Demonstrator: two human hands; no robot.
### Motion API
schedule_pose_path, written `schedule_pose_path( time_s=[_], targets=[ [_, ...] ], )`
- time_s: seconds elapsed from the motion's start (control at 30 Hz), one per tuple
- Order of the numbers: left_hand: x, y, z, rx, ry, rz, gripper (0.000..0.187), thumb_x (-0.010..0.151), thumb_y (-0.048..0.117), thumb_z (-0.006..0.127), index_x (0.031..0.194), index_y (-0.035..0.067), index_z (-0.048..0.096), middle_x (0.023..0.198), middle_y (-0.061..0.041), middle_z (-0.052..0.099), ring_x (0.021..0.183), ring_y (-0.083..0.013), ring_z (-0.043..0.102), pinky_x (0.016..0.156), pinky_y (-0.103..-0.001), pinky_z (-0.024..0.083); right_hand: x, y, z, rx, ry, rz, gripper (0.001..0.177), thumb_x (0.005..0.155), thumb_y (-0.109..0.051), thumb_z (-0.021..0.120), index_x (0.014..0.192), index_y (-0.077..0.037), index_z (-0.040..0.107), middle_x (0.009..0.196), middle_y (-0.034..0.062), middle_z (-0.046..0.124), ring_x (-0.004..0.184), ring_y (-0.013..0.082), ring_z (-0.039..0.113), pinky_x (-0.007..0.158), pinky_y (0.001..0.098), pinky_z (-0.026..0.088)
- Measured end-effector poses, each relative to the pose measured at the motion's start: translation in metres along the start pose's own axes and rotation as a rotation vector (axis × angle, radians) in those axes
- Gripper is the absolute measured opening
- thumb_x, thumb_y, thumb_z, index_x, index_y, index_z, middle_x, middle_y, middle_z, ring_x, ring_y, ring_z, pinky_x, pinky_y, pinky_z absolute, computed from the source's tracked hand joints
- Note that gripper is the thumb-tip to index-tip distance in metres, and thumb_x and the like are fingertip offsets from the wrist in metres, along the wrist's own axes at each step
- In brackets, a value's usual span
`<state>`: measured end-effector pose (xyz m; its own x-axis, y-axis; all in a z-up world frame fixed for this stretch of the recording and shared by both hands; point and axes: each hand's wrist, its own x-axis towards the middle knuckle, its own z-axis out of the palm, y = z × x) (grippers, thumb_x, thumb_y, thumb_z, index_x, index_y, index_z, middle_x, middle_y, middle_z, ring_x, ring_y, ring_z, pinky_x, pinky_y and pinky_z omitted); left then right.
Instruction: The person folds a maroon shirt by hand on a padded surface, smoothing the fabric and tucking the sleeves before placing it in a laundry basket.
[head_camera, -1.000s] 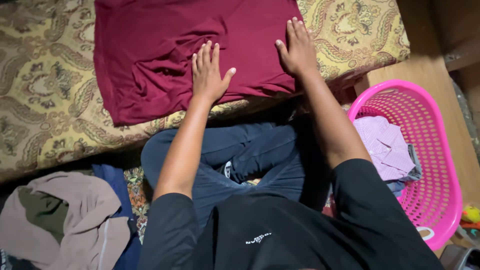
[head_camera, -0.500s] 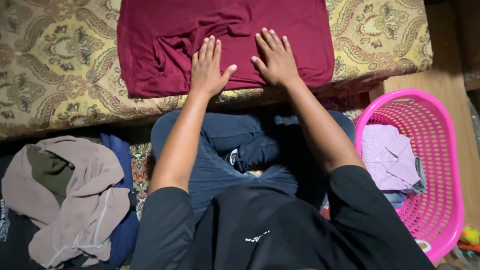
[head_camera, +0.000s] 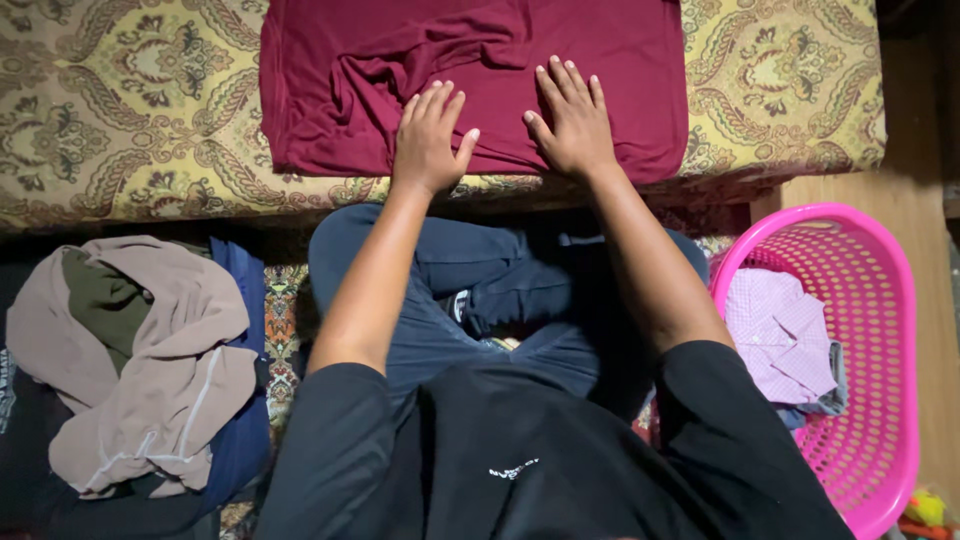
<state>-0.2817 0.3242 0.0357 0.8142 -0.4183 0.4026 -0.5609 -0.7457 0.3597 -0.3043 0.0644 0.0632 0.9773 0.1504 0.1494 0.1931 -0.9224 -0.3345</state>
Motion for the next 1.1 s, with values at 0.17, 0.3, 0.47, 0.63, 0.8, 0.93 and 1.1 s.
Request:
schedule_pose_path(
  time_s=[0.17, 0.3, 0.47, 0.63, 0.8, 0.93, 1.1],
  targets=[
    [0.002, 0.002, 0.002, 0.001, 0.074, 0.013, 0.051, 0.097, 0.035, 0.066, 0.135, 0.002, 0.063, 0.143, -0.019, 0.057, 0.14, -0.036, 0.047, 0.119, -0.051, 0.032, 0.002, 0.003, -0.004, -0.009, -0.035, -0.016, 0.069, 0.104, -0.048, 0.051, 0.16, -0.011, 0.038, 0.168, 0.0146, 0.03, 0.156, 0.0318, 0.024, 0.126, 0.0533, 0.012],
    [0.002, 0.002, 0.006, 0.01, 0.075, -0.014, 0.052, 0.097, 0.036, 0.065, 0.137, 0.003, 0.061, 0.145, -0.019, 0.056, 0.142, -0.0356, 0.045, 0.119, -0.051, 0.031, 0.001, 0.007, -0.003, -0.019, -0.046, -0.03, 0.068, 0.106, -0.047, 0.049, 0.161, -0.01, 0.037, 0.169, 0.0155, 0.029, 0.157, 0.0326, 0.023, 0.126, 0.0547, 0.012],
    [0.005, -0.008, 0.012, 0.027, 0.049, 0.015, 0.056, 0.097, 0.038, 0.064, 0.14, 0.003, 0.059, 0.147, -0.019, 0.054, 0.142, -0.0351, 0.043, 0.118, -0.051, 0.031, -0.002, 0.011, 0.01, -0.056, -0.019, -0.004, 0.066, 0.107, -0.046, 0.047, 0.163, -0.012, 0.036, 0.169, 0.0159, 0.029, 0.156, 0.0339, 0.023, 0.125, 0.0574, 0.012],
    [0.011, -0.013, -0.001, -0.005, 0.016, 0.07, 0.056, 0.092, 0.039, 0.067, 0.133, 0.001, 0.062, 0.139, -0.02, 0.057, 0.132, -0.0375, 0.049, 0.109, -0.053, 0.038, -0.01, 0.009, 0.015, -0.065, -0.005, 0.042, 0.067, 0.106, -0.047, 0.047, 0.163, -0.014, 0.035, 0.169, 0.0149, 0.029, 0.156, 0.033, 0.023, 0.125, 0.0577, 0.012],
    [0.032, -0.041, -0.036, -0.103, -0.381, -0.228, 0.027, 0.111, 0.033, 0.054, 0.124, 0.018, 0.073, 0.123, -0.002, 0.073, 0.12, -0.0184, 0.067, 0.114, -0.038, 0.05, -0.008, 0.01, 0.019, -0.102, 0.003, 0.05, 0.066, 0.107, -0.047, 0.047, 0.163, -0.015, 0.036, 0.169, 0.0139, 0.03, 0.157, 0.0322, 0.024, 0.125, 0.0578, 0.012],
    [0.037, -0.085, -0.042, 0.006, 0.255, -0.081, 0.046, 0.097, 0.024, 0.07, 0.138, 0.006, 0.06, 0.136, -0.013, 0.057, 0.131, -0.0306, 0.049, 0.109, -0.053, 0.037, -0.009, 0.011, 0.018, -0.092, 0.034, 0.02, 0.065, 0.107, -0.045, 0.048, 0.163, -0.013, 0.037, 0.169, 0.0153, 0.031, 0.156, 0.0332, 0.026, 0.125, 0.0576, 0.014],
    [0.016, -0.104, -0.028, 0.116, 0.24, -0.233, 0.05, 0.093, 0.034, 0.075, 0.127, 0.003, 0.056, 0.134, -0.018, 0.054, 0.129, -0.0374, 0.047, 0.107, -0.054, 0.036, -0.002, 0.01, 0.008, -0.137, 0.005, -0.005, 0.065, 0.105, -0.046, 0.053, 0.157, -0.01, 0.044, 0.161, 0.0197, 0.041, 0.149, 0.0367, 0.035, 0.122, 0.0572, 0.025]
  ],
)
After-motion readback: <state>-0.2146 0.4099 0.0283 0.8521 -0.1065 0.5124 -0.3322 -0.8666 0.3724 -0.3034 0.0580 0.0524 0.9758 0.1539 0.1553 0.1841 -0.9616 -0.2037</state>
